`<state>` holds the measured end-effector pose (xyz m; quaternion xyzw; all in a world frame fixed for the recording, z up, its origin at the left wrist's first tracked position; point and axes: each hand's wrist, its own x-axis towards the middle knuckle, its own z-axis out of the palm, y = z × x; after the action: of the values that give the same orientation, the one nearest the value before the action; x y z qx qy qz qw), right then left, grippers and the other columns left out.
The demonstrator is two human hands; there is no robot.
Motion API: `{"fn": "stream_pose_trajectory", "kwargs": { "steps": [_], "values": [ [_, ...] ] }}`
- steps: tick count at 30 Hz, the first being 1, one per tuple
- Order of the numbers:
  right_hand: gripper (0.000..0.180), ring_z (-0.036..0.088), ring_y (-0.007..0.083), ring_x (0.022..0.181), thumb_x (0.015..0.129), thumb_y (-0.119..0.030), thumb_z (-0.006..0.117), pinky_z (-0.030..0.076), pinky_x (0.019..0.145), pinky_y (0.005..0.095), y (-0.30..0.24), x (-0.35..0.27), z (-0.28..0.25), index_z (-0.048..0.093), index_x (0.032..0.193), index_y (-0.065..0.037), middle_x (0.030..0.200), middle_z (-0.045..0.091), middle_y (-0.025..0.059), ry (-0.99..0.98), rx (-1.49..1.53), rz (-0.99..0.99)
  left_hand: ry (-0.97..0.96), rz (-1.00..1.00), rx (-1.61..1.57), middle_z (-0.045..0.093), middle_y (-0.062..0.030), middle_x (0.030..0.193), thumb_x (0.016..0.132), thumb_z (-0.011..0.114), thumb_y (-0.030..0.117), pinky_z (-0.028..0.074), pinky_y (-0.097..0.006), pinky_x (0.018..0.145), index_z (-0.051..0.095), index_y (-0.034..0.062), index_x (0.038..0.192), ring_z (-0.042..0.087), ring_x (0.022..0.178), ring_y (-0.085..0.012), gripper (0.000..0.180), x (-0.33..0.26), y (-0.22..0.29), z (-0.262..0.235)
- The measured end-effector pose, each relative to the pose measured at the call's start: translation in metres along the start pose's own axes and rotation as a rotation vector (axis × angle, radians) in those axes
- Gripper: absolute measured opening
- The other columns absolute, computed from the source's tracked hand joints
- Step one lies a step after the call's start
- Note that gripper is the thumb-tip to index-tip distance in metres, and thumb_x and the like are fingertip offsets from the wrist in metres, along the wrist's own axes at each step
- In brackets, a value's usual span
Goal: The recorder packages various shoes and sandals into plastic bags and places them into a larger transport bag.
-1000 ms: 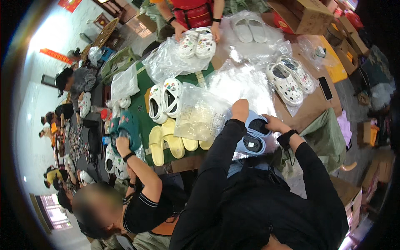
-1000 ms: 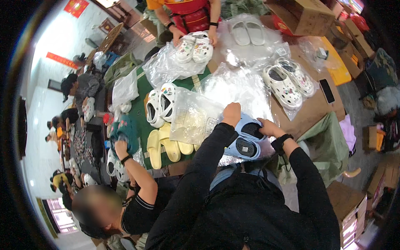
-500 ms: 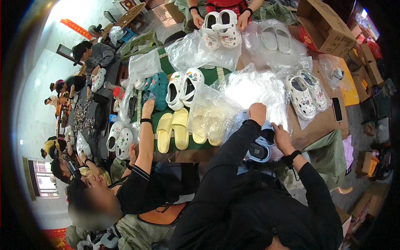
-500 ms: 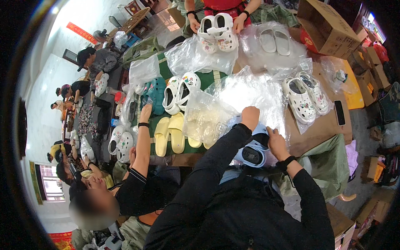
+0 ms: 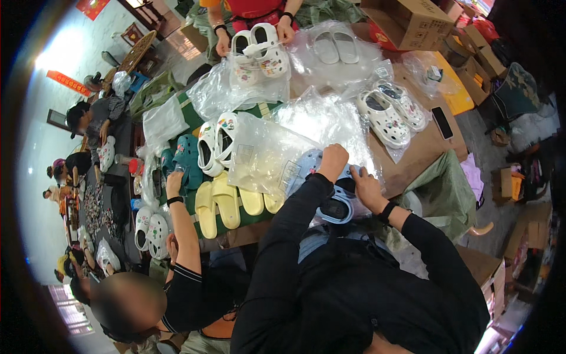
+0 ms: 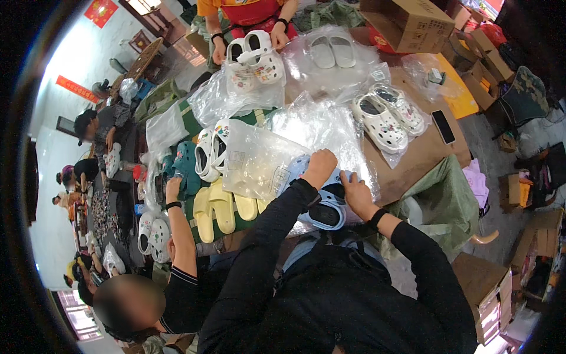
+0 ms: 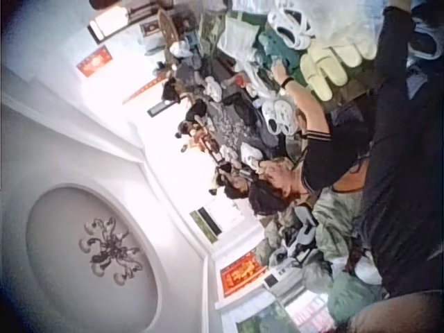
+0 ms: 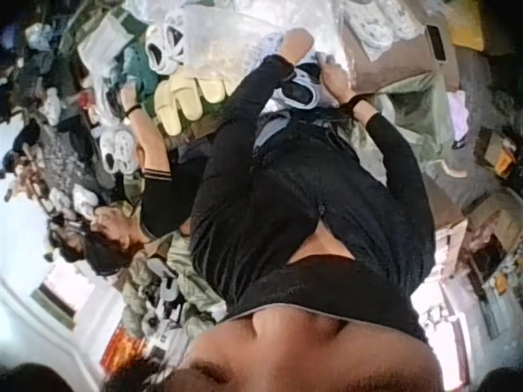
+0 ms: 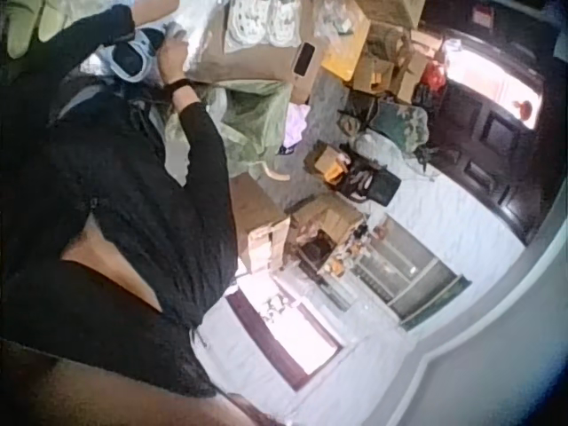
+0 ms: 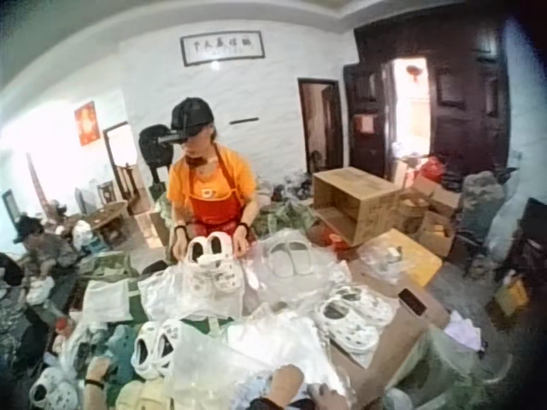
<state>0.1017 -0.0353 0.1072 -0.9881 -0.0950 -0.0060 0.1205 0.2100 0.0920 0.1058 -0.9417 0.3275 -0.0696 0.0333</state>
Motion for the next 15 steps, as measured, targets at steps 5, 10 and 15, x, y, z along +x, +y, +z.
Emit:
{"fn": "stream_pose_trajectory", "kwargs": {
  "steps": [5,10,15],
  "values": [
    [0.054,0.057,0.0407,0.071,0.071,-0.006,0.051,0.049,0.059,0.0454,-0.006,-0.003,0.006,0.041,0.124,-0.012,0.096,0.049,0.0228,-0.072,0.239,0.191,-0.033,0.044,-0.053,0.060,-0.0102,0.073,0.066,0.060,0.010,0.050,-0.033,0.059,0.065,0.0045,0.073,0.061,0.073,-0.0238,0.010,0.007,0.017,-0.006],
    [0.048,0.056,0.0440,0.076,0.075,-0.010,0.048,0.047,0.070,0.0478,0.022,0.001,0.035,0.044,0.123,-0.012,0.097,0.049,0.0258,-0.148,0.450,0.399,-0.154,0.098,-0.284,0.061,-0.0157,0.083,0.069,0.060,0.012,0.047,-0.039,0.073,0.064,0.0034,0.080,0.060,0.079,-0.0309,0.014,-0.009,0.037,-0.030],
    [0.045,0.056,0.0433,0.082,0.078,-0.014,0.046,0.047,0.075,0.0467,0.043,0.004,0.048,0.047,0.123,-0.012,0.097,0.050,0.0260,-0.114,0.583,0.406,0.424,-0.200,-0.971,0.053,-0.0182,0.095,0.075,0.057,0.007,0.039,-0.044,0.079,0.052,0.0002,0.099,0.051,0.090,-0.0370,0.025,-0.064,0.024,-0.048]
  ]
}}
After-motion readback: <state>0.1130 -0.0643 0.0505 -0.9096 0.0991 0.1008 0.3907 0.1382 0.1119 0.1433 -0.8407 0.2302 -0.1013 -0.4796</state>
